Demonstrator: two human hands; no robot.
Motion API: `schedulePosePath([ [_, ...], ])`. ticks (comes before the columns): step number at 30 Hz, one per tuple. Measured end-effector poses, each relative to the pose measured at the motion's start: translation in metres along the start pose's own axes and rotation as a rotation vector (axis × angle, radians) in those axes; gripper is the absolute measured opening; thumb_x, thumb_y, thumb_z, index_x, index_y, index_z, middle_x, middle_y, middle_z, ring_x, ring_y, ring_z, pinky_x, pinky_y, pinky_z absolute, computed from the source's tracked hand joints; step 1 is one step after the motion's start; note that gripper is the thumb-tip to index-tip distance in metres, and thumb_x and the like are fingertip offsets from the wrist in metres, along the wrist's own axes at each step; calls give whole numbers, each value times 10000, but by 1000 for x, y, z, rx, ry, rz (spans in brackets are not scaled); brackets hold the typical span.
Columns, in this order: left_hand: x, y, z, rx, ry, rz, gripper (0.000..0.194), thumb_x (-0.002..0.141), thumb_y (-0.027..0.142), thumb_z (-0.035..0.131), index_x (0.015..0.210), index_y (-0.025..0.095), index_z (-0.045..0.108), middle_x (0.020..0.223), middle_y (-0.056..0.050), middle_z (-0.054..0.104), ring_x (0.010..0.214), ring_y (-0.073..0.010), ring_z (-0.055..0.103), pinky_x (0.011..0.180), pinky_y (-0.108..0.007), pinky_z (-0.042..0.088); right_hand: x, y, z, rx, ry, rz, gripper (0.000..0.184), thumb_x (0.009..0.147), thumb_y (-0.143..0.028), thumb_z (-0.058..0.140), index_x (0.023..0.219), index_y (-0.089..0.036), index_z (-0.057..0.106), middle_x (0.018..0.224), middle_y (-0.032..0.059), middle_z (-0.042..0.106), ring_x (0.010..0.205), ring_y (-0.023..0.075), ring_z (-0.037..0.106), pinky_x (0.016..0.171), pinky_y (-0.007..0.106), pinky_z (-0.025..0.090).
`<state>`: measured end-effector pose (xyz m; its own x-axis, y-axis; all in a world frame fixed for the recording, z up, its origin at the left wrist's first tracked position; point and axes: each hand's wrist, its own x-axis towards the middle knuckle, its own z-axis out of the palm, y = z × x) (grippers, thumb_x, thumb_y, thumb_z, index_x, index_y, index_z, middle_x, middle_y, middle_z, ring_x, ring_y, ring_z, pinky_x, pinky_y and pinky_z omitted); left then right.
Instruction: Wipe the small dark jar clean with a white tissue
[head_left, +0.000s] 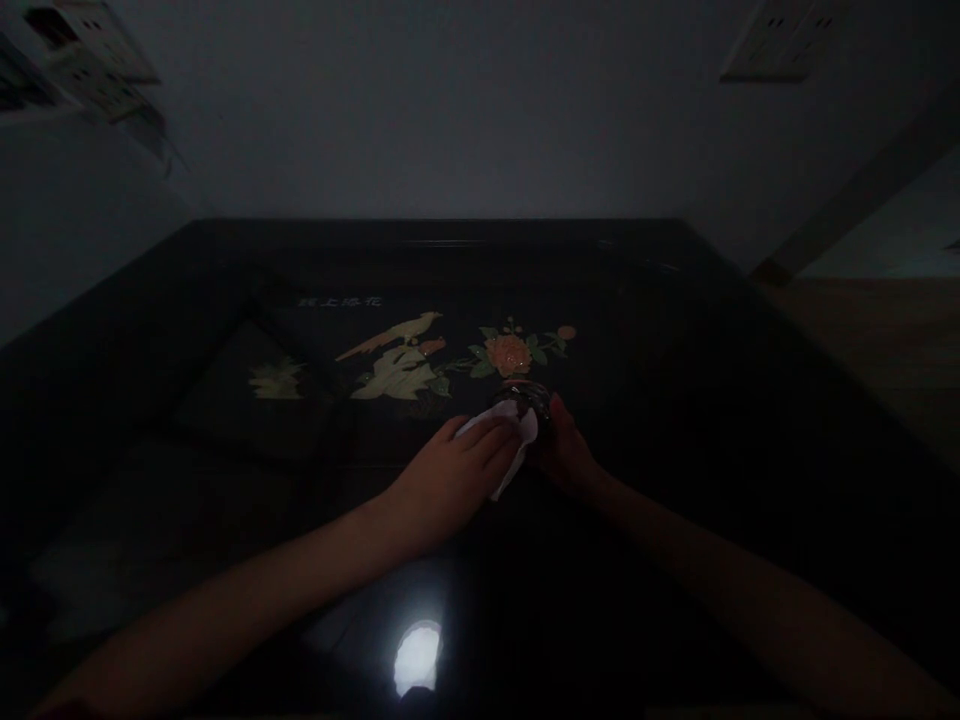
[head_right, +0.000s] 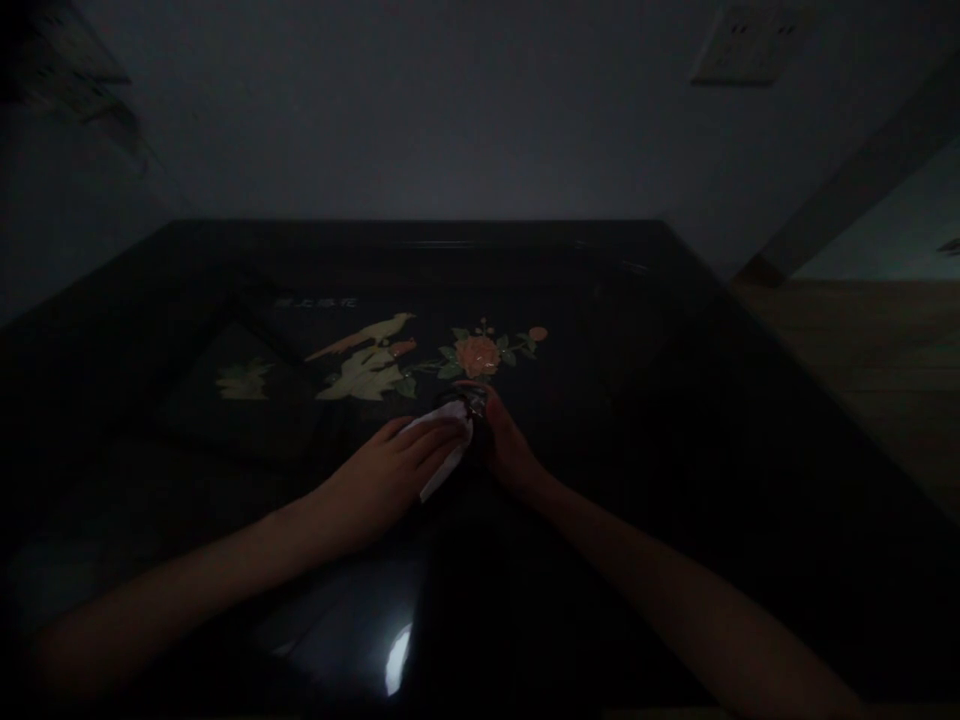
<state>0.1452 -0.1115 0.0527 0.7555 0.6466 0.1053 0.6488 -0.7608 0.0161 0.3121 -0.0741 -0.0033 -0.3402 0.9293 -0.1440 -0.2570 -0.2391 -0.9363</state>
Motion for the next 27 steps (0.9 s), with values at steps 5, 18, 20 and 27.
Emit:
schedulePosePath([
  [5, 1, 3, 1, -405, 61, -52, 500, 832, 64, 427, 1331, 74, 398, 1358, -155, 497, 1286, -190, 437, 1038, -314, 417, 0, 1, -2, 129, -41, -70, 539, 811, -657, 416, 1142, -246, 527, 933, 40, 647, 789, 206, 619, 684, 337, 502],
  [18, 3, 31, 6, -267, 15, -71, 483, 848, 63, 375, 1329, 102, 378, 1306, -144, 534, 1258, -191, 456, 1020, -333, 427, -2, -1, 1, 209, -50, -77, 511, 783, -644, 483, 1097, -249, 560, 906, 27, 674, 821, 215, 641, 767, 356, 499],
  [20, 4, 33, 14, -201, 1, -79, 445, 846, 48, 359, 1284, 84, 429, 1278, -159, 548, 1246, -222, 468, 1007, -378, 434, -2, -4, 1, 221, -53, -65, 527, 787, -656, 464, 1103, -245, 558, 923, 31, 679, 846, 221, 643, 778, 363, 502],
  [27, 0, 11, 4, 144, 25, 15, 415, 888, 122, 425, 1303, 103, 431, 1310, -140, 539, 1280, -223, 435, 954, -356, 444, 1, -3, 0, 114, -4, -24, 358, 922, -438, 455, 1151, -184, 562, 1133, 75, 609, 968, 216, 610, 811, 401, 519],
])
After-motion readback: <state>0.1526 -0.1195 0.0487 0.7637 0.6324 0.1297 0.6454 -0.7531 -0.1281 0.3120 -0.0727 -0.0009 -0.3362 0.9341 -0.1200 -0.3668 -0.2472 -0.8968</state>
